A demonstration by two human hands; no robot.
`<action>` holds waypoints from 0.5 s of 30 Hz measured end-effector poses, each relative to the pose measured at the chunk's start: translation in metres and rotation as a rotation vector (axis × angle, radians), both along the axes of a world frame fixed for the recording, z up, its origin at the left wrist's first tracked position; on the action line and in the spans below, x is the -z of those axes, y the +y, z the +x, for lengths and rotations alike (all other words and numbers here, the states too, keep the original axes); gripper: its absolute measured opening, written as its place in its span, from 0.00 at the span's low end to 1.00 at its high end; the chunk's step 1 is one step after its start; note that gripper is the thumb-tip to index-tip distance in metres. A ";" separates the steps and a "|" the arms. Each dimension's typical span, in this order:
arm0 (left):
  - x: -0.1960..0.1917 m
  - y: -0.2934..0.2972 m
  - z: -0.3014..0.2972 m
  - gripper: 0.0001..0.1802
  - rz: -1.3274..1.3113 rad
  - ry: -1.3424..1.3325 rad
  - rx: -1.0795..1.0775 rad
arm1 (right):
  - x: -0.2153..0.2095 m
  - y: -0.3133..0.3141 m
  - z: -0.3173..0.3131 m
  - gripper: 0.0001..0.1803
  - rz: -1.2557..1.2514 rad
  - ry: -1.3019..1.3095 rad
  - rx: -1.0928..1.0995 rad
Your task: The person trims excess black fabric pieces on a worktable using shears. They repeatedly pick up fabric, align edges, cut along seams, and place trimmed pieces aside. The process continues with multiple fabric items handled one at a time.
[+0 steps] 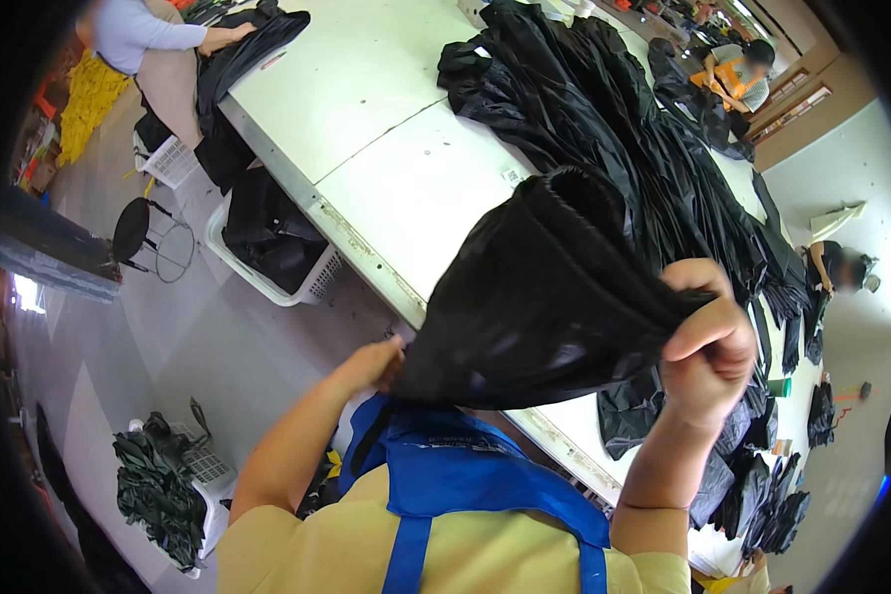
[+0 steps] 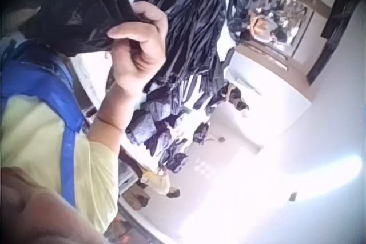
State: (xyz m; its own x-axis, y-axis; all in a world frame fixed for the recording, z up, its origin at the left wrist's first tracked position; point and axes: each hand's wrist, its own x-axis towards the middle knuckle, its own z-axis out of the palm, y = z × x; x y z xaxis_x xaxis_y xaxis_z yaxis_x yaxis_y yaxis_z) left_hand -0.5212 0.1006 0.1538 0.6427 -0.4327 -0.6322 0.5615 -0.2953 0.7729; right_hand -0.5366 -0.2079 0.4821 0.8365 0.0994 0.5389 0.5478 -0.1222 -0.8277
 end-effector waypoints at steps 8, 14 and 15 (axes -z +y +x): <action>-0.007 -0.073 -0.028 0.23 -0.357 -0.462 0.139 | -0.040 -0.005 -0.020 0.15 -0.269 -0.026 0.029; -0.042 -0.065 -0.100 0.30 -0.419 -0.416 -0.195 | -0.022 0.008 -0.073 0.14 -0.290 0.307 -0.198; -0.082 -0.050 -0.099 0.29 -0.347 -0.433 -0.354 | -0.022 0.010 -0.087 0.13 -0.278 0.389 -0.230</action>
